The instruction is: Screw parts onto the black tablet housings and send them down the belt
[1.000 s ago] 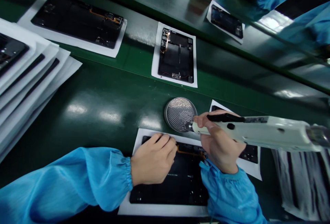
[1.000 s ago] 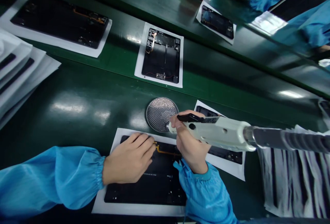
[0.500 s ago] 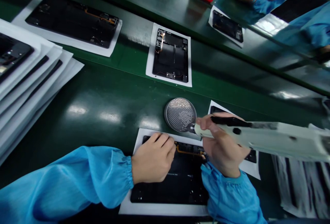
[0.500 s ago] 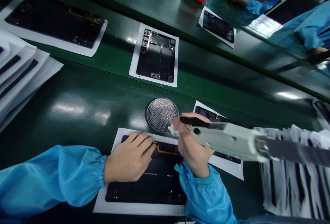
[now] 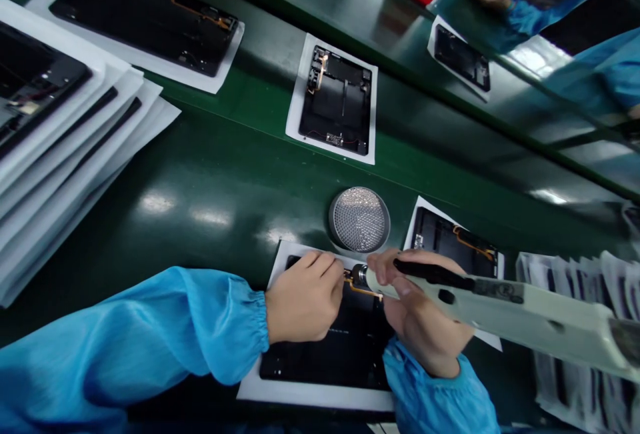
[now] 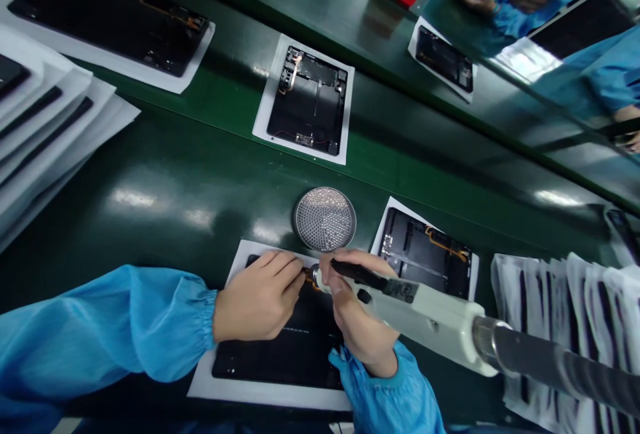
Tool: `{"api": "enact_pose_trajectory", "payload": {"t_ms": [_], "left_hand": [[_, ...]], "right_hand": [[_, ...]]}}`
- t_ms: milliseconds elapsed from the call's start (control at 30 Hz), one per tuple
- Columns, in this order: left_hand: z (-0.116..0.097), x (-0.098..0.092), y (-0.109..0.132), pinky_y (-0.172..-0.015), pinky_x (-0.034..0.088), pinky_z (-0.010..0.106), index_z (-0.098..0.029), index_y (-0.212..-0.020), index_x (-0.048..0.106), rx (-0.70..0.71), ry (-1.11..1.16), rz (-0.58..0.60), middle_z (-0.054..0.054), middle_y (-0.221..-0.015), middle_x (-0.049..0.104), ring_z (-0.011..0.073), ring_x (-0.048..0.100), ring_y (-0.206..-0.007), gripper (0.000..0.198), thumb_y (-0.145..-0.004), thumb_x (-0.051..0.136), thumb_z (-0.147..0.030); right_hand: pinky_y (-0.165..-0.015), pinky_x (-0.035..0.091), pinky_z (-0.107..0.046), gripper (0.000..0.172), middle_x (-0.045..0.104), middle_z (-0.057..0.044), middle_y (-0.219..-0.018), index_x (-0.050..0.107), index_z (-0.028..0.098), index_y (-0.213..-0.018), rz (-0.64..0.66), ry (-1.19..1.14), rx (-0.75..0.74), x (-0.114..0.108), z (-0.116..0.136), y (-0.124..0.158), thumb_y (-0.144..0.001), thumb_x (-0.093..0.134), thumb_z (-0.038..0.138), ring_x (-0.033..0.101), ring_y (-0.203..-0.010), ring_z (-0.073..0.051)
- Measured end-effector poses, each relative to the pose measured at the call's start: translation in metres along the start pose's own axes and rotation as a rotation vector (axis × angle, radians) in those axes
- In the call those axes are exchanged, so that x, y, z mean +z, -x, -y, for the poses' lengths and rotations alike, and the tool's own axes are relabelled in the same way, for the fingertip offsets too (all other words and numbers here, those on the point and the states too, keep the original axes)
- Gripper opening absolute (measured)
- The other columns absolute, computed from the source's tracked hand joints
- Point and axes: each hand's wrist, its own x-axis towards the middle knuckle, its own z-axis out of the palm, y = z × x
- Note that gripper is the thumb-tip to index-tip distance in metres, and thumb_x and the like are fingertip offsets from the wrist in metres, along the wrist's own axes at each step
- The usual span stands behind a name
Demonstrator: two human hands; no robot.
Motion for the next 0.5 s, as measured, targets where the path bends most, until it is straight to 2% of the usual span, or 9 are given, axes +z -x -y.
{"api": "enact_pose_trajectory", "payload": {"t_ms": [333,500], "left_hand": [[0.0000,0.0000,-0.0003,-0.084,0.046,0.043,0.000,-0.103,0.068,0.004,0.002,-0.014,0.019,-0.101,0.061,0.0309,0.056,-0.099,0.030,-0.092,0.052,-0.022],[0.0005,-0.0006,-0.0016,-0.089,0.047,0.044,-0.001,-0.100,0.069,-0.011,0.005,-0.038,0.020,-0.103,0.061,0.0315,0.056,-0.101,0.027,-0.090,0.052,-0.021]], "right_hand": [[-0.063,0.052,-0.039,0.026,0.065,0.000,-0.073,0.068,0.026,-0.102,0.036,0.030,0.030,-0.0044,-0.0030,0.0050,-0.078,0.067,0.014,0.060,-0.065,-0.018],[-0.065,0.052,-0.042,0.022,0.064,0.001,-0.071,0.067,0.026,-0.095,0.075,0.002,0.000,-0.0003,-0.0058,0.0027,-0.078,0.067,0.013,0.059,-0.063,-0.019]]}}
